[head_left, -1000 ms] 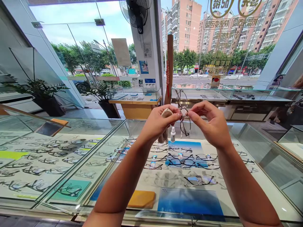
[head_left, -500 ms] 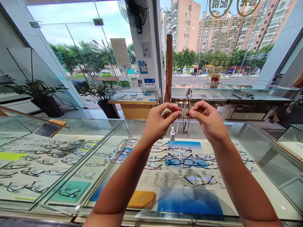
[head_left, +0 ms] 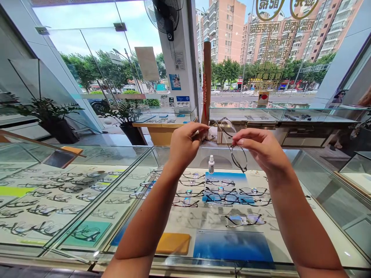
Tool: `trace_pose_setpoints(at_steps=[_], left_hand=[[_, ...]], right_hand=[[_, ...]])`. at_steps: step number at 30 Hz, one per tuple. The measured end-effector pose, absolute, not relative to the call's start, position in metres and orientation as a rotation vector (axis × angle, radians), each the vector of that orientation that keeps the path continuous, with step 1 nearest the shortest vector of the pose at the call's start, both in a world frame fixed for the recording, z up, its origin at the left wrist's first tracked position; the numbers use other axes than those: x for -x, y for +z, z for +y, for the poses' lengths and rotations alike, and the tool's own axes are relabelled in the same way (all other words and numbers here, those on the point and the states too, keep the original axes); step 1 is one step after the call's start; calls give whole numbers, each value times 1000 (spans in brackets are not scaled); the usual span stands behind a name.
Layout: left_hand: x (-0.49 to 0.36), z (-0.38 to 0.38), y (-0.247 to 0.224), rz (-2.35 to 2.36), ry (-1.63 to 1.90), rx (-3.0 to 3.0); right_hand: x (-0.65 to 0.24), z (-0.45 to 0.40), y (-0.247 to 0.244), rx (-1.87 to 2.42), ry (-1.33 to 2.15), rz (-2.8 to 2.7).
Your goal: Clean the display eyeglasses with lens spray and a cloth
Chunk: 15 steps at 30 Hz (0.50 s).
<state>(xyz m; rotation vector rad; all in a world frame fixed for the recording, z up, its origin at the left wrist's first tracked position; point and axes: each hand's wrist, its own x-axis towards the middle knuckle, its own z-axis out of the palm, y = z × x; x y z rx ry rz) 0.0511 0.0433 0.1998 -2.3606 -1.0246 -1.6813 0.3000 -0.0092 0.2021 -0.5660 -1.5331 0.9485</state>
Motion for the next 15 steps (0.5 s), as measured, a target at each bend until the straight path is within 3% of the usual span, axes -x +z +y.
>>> trace_pose_setpoints(at_steps=[7,15], left_hand=[[-52,40,199,-1079,-1775,2671],[-55,37,202,-1098,-1448,2952]], right_hand=[[-301,-15,202,521,786,-1536],[-298,-19,206,596,287,-1558]])
